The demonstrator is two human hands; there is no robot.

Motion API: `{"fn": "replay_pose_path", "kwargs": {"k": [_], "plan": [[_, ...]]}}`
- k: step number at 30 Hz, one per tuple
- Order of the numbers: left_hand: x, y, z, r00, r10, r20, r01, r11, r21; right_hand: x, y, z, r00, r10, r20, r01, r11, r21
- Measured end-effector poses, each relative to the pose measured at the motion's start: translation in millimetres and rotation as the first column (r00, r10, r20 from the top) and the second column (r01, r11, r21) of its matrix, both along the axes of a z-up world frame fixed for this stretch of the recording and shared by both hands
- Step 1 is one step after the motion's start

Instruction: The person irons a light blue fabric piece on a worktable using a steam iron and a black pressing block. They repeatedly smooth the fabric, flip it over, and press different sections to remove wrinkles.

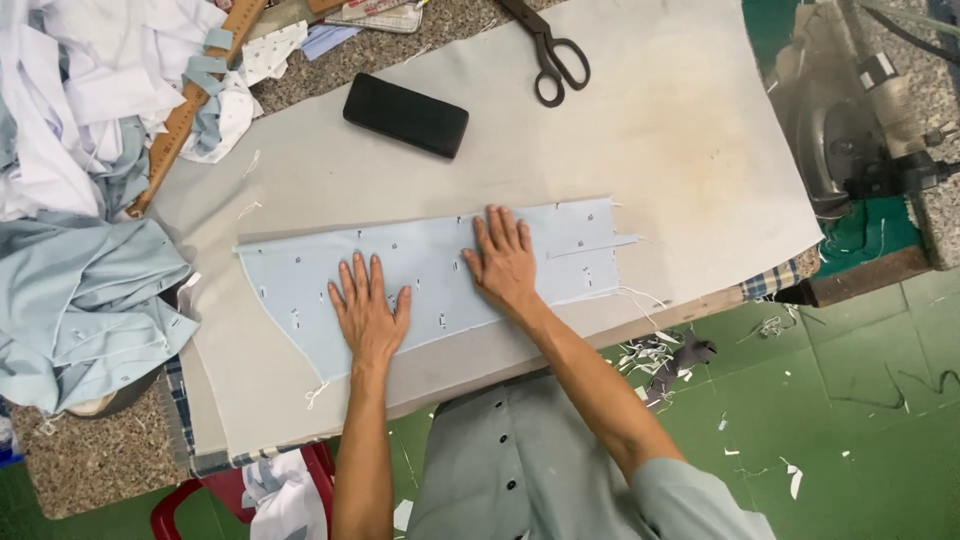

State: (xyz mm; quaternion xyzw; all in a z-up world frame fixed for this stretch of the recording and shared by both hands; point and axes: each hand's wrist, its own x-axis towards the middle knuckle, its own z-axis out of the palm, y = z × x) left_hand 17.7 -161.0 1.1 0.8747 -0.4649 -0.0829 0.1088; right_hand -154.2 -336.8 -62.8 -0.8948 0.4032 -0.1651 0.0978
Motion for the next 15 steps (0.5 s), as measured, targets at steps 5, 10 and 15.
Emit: {"fn": "replay_pose_path", "kwargs": {"k": [5, 10, 15], "plan": [[0, -2, 2, 1.000, 0.000, 0.020, 0.000, 1.000, 0.016, -127, -65, 44, 0.905, -0.414, -0.096, 0.413, 0.910, -0.036], [-1, -2, 2, 0.999, 0.010, 0.043, -0.011, 0.999, 0.035, -193, -99, 29, 0.797, -0.588, -0.138, 0.592, 0.806, -0.015], [-15, -15, 9, 0.998, -0.060, 0.009, 0.060, 0.998, 0.017, -114, -68, 51, 0.995, -0.070, 0.071, 0.087, 0.959, -0.269]]}}
